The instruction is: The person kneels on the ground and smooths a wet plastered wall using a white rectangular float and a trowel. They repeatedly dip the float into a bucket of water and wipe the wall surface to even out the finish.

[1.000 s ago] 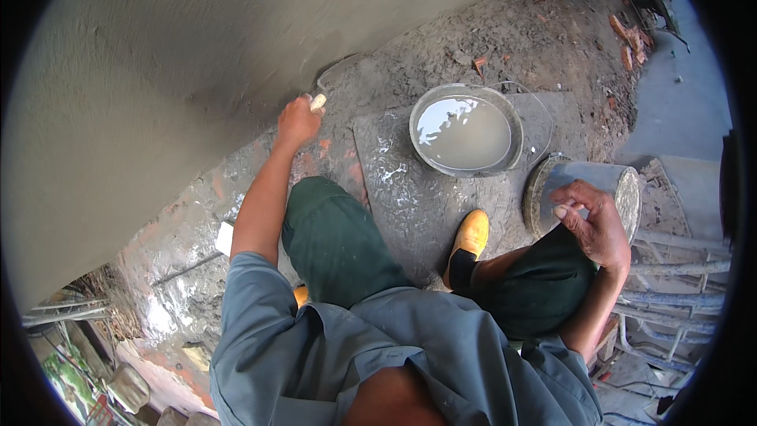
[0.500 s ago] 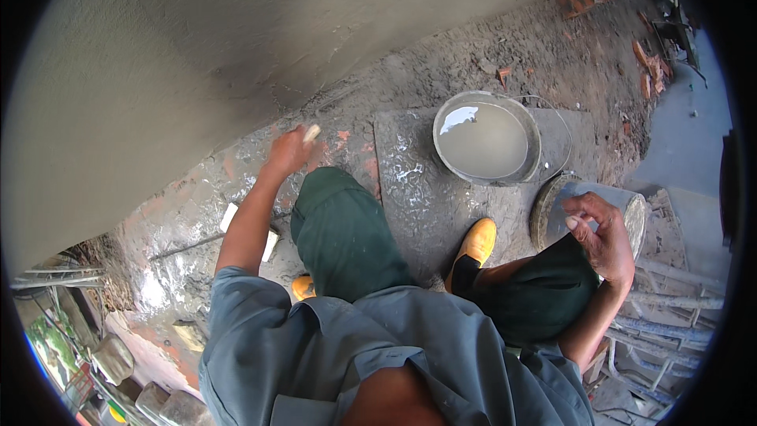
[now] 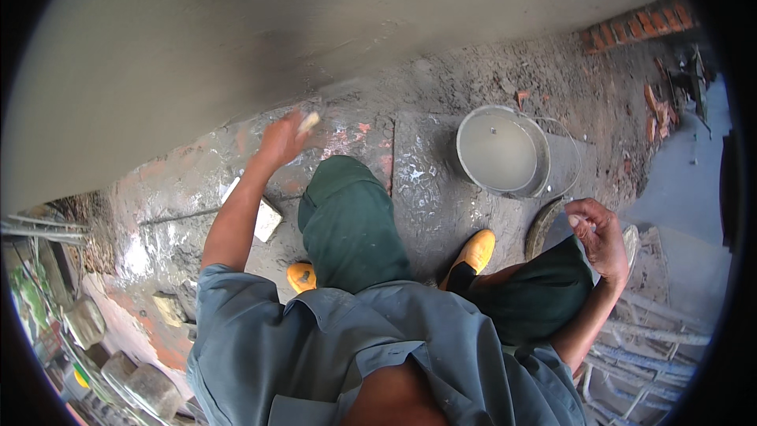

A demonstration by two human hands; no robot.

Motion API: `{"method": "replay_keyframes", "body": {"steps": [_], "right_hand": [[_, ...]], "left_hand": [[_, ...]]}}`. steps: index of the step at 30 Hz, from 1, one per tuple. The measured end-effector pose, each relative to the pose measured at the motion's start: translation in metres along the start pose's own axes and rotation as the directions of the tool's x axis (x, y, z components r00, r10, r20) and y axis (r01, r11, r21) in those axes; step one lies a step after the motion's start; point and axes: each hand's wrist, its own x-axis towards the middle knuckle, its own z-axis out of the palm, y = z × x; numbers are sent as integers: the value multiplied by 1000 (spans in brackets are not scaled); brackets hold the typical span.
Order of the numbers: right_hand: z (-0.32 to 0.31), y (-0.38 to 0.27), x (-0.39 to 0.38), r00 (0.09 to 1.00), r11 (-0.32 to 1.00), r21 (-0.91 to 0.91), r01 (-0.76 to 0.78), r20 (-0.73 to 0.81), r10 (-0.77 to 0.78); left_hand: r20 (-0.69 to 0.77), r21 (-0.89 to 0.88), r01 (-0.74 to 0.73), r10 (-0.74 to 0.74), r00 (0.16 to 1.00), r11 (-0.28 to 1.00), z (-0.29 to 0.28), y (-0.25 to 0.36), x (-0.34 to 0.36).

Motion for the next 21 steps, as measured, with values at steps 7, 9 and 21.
{"method": "replay_keyframes", "body": {"steps": [7, 9, 21], "right_hand": [[2, 9, 3, 997, 996, 75, -54, 50, 50], [3, 9, 3, 999, 996, 83, -41, 35, 38], [12, 1, 19, 998, 998, 57, -12, 57, 9]], "left_hand": [[54, 219, 145, -160, 986, 965, 30, -85, -41], [30, 252, 163, -176, 984, 954, 27, -93, -32], [1, 120, 177, -178, 984, 977, -100, -31, -26]]}}
